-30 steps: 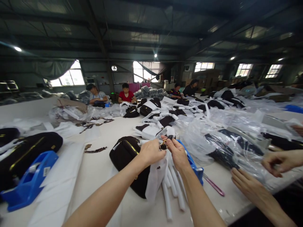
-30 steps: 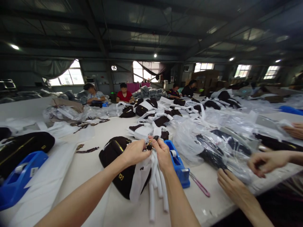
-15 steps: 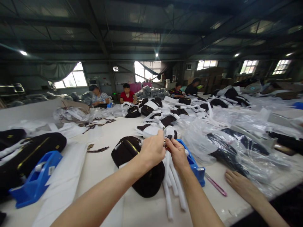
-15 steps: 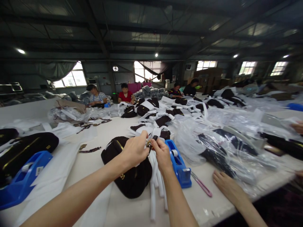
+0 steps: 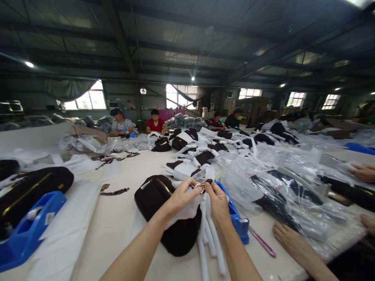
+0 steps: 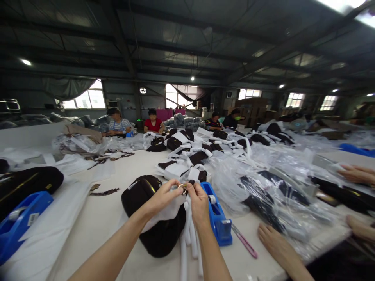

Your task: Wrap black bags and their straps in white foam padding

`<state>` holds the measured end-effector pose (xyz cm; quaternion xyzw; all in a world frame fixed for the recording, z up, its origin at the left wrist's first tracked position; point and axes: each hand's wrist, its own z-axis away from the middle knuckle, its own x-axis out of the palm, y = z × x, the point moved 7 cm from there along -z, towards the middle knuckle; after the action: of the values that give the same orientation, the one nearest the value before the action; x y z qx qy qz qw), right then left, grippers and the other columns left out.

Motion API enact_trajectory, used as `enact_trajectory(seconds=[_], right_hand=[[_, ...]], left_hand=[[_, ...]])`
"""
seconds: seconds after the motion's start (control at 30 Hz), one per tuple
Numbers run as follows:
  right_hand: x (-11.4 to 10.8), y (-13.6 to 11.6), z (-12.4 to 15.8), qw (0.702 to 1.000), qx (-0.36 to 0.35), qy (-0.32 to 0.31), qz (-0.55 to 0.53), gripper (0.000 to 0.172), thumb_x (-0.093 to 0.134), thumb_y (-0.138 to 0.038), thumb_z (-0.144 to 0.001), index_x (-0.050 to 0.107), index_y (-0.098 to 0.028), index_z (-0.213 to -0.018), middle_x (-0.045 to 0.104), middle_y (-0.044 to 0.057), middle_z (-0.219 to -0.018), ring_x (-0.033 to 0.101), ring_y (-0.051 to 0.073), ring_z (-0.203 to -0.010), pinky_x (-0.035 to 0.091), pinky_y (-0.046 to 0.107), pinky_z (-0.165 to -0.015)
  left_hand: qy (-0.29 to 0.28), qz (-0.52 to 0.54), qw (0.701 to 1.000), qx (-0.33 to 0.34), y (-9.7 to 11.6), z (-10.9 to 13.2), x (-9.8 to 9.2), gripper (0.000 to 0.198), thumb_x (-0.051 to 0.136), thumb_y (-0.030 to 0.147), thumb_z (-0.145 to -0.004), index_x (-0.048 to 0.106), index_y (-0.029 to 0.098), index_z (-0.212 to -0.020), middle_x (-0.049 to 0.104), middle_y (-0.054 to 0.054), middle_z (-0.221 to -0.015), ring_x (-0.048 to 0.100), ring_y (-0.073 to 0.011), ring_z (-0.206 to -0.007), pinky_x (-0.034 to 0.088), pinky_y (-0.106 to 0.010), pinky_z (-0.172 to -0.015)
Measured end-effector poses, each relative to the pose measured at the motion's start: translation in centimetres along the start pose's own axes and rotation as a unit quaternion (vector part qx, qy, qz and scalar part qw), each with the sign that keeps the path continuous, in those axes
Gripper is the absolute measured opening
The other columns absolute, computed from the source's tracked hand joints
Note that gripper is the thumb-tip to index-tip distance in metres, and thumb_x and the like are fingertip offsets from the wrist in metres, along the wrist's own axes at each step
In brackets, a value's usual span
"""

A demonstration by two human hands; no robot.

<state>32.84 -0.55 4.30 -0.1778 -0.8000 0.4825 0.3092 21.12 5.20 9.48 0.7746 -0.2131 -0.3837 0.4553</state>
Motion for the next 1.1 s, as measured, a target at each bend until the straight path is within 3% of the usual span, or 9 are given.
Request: enact_trajectory(seconds=[0.1,0.23,0.37,0.43,0.57,0.67,0.87,1.0,1.1], right_hand=[[0.3,0.0,0.0,1.000,-0.004,-0.011,0.001,0.030,0.071,-0.052,-0.076,0.070,-0.022,-0.081,0.065,-0.001,-0.077,0.057,0.018,-0.079,0.043,0.030,-0.077],[0.1,0.3,0.1,1.000,0.010,-0.018,0.004,0.029,0.076,-0.052,-0.070,0.070,-0.023,-0.076,0.065,-0.001,-0.074,0.057,0.017,-0.076,0.044,0.029,-0.075],[-0.4,0.9,-1.0,0.992,0.112,-0.037,-0.037,0.068,0.047,-0.084,-0.071,0.074,-0.023,-0.084,0.073,0.009,-0.086,0.065,0.025,-0.081,0.050,0.037,-0.072],[-0.4,0.7,-1.9,0.985,0.162,-0.050,-0.043,0.079,0.039,-0.091,-0.067,0.075,-0.021,-0.083,0.074,0.013,-0.090,0.066,0.028,-0.088,0.051,0.039,-0.073],[0.3,-1.2,-3.4,0.989,0.126,-0.075,-0.017,0.053,0.070,-0.072,-0.064,0.076,-0.022,-0.080,0.074,0.010,-0.101,0.064,0.028,-0.099,0.050,0.038,-0.083],[0.9,-1.1,-3.1,0.991,0.103,-0.084,-0.020,0.038,0.078,-0.058,-0.064,0.075,-0.022,-0.076,0.074,0.008,-0.103,0.065,0.026,-0.097,0.049,0.037,-0.085],[0.8,1.6,-1.6,0.997,0.047,-0.031,-0.043,0.035,0.074,-0.058,-0.070,0.075,-0.025,-0.082,0.074,0.006,-0.102,0.065,0.026,-0.098,0.048,0.040,-0.091],[1.2,3.2,-0.8,0.996,0.059,-0.060,-0.029,0.035,0.069,-0.053,-0.078,0.074,-0.025,-0.098,0.071,0.005,-0.114,0.060,0.026,-0.111,0.041,0.040,-0.103],[1.2,3.7,-0.7,0.994,0.079,-0.067,-0.025,0.039,0.069,-0.055,-0.077,0.074,-0.024,-0.100,0.070,0.006,-0.116,0.060,0.025,-0.110,0.043,0.039,-0.100]], left_hand=[[-0.050,0.059,0.997,0.013,-0.8,-0.6,0.6,0.031,0.057,0.031,-0.086,0.057,0.018,-0.114,0.061,-0.007,-0.119,0.053,-0.0208,-0.113,0.039,-0.033,-0.101],[-0.063,0.056,0.996,0.020,-1.8,-0.8,2.2,0.027,0.048,0.030,-0.090,0.060,0.013,-0.106,0.065,-0.009,-0.108,0.058,-0.0208,-0.101,0.044,-0.034,-0.093],[-0.050,0.054,0.997,0.026,-2.1,-0.8,2.8,0.027,0.046,0.025,-0.089,0.060,0.014,-0.108,0.065,-0.009,-0.112,0.057,-0.0219,-0.106,0.042,-0.034,-0.097],[-0.053,0.040,0.998,0.022,-2.3,-0.9,2.9,0.026,0.046,0.026,-0.089,0.061,0.015,-0.106,0.066,-0.008,-0.110,0.058,-0.0223,-0.104,0.043,-0.034,-0.095],[-0.047,-0.004,0.999,-0.009,-3.2,-1.6,2.9,0.022,0.046,0.026,-0.088,0.063,0.014,-0.097,0.067,-0.008,-0.099,0.059,-0.0226,-0.094,0.046,-0.035,-0.090],[-0.057,0.022,0.998,0.005,-3.1,-1.9,3.1,0.026,0.045,0.024,-0.088,0.063,0.014,-0.104,0.067,-0.008,-0.104,0.059,-0.0223,-0.099,0.044,-0.036,-0.095],[-0.059,0.099,0.993,-0.015,-3.4,-2.0,3.4,0.028,0.045,0.030,-0.090,0.063,0.012,-0.102,0.066,-0.009,-0.103,0.058,-0.0227,-0.100,0.044,-0.036,-0.094],[-0.037,0.131,0.991,-0.014,-3.6,-1.7,2.9,0.029,0.049,0.033,-0.090,0.057,0.015,-0.110,0.063,-0.008,-0.112,0.055,-0.0221,-0.110,0.041,-0.036,-0.100],[-0.015,0.115,0.993,-0.016,-3.5,-1.4,2.3,0.031,0.051,0.028,-0.087,0.050,0.013,-0.115,0.059,-0.011,-0.118,0.054,-0.0220,-0.113,0.040,-0.037,-0.102]])
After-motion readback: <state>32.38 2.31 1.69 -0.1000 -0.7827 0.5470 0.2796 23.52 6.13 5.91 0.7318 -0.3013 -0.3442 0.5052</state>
